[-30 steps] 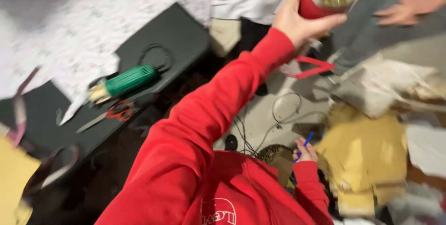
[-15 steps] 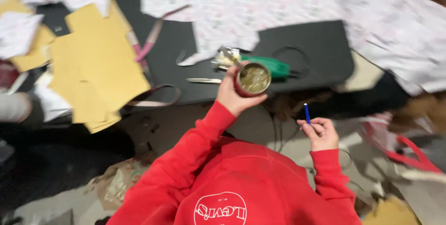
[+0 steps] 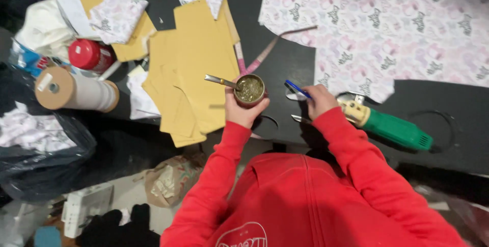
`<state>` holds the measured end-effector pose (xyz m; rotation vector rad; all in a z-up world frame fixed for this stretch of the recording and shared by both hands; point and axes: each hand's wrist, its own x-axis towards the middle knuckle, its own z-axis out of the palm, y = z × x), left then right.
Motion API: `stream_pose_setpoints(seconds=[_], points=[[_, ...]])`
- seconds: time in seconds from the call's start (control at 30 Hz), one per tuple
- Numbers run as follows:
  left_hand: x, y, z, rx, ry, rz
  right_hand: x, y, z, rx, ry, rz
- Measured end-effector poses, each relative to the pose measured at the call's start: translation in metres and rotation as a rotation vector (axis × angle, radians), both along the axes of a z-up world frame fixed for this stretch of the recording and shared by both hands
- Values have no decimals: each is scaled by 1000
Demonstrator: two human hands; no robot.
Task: The person traces a pattern onto a piece of patterned fabric using a blue pencil. Then, they use a green electric fabric cutter to cut the fabric along the traced lines. The person also handles a stack of yellow paper patterns and a measuring tape during the process.
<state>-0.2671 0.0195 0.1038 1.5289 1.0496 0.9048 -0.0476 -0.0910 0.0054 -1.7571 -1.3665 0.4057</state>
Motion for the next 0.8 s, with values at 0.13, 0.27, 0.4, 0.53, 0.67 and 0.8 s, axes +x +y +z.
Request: stream_pose_setpoints(seconds=[0.13,0.27,0.4,0.53,0.67,0.8], points=[[11,62,-56,77,5,78,-28,30,-26,-83,108,8],[48,111,-69,148,142,292,-19,24,9,-29,29,104],[78,140,-65,23,290,509,6,-21,74,19,95,68],[91,161,-94,132,225,614,54,-85,79,-7,85,-113],[106,159,-96,115,267,670,89,-144,66,-158,-55,-217],[128,170,-103,100,139,739,94,-170,41,-299,-182,-115]])
